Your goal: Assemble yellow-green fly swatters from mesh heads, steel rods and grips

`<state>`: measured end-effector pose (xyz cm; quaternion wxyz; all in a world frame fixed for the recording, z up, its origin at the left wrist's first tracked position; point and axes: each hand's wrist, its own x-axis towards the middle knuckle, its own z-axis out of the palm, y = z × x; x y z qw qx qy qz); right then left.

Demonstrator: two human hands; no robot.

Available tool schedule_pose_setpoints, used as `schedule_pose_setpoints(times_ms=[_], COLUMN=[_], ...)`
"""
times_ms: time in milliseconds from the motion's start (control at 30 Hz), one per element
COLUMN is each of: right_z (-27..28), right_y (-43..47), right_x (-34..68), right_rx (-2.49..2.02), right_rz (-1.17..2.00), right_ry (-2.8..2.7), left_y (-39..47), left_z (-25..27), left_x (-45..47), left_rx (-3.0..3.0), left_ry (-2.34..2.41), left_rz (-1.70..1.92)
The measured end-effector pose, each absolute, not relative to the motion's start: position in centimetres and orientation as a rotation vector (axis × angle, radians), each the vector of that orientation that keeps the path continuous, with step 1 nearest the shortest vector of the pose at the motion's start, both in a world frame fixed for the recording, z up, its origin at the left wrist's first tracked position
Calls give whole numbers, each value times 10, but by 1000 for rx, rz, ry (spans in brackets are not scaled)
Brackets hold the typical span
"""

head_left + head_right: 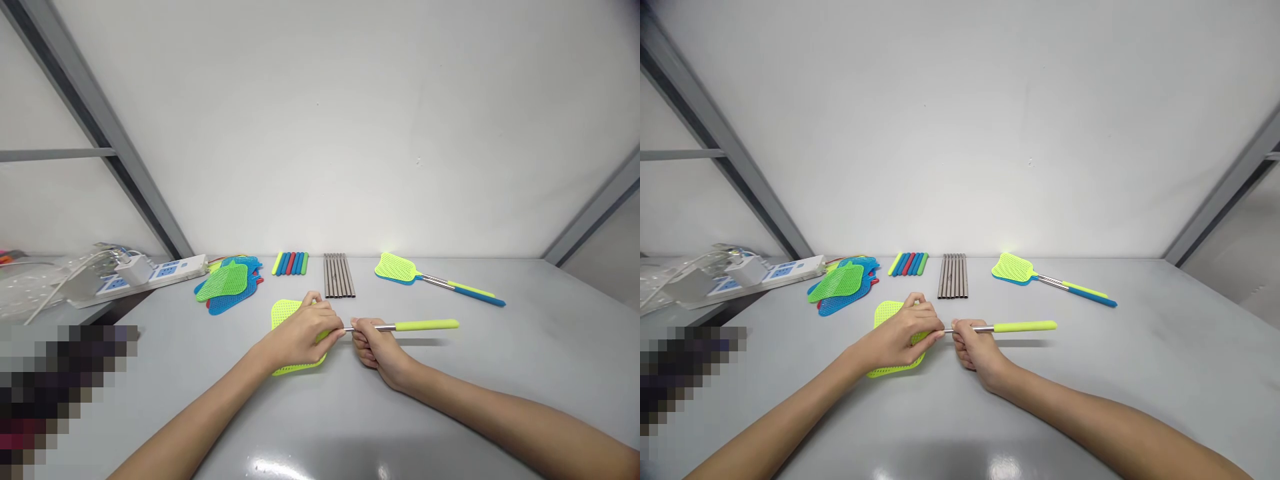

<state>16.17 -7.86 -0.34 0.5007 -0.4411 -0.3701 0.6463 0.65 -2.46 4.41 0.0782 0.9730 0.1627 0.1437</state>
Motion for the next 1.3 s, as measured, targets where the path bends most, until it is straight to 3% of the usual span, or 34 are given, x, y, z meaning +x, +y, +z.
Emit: schedule_pose_setpoints(times_ms=[1300], right_z=[-10], right_y=[-81], right_x=[165], right_rx=[-1004], right_rz=[1566], right_ry=[-964], left_y=[-38], left_z=[37], left_x=[3], left_rx=[2903], left_ry=[601], left_rz=[499])
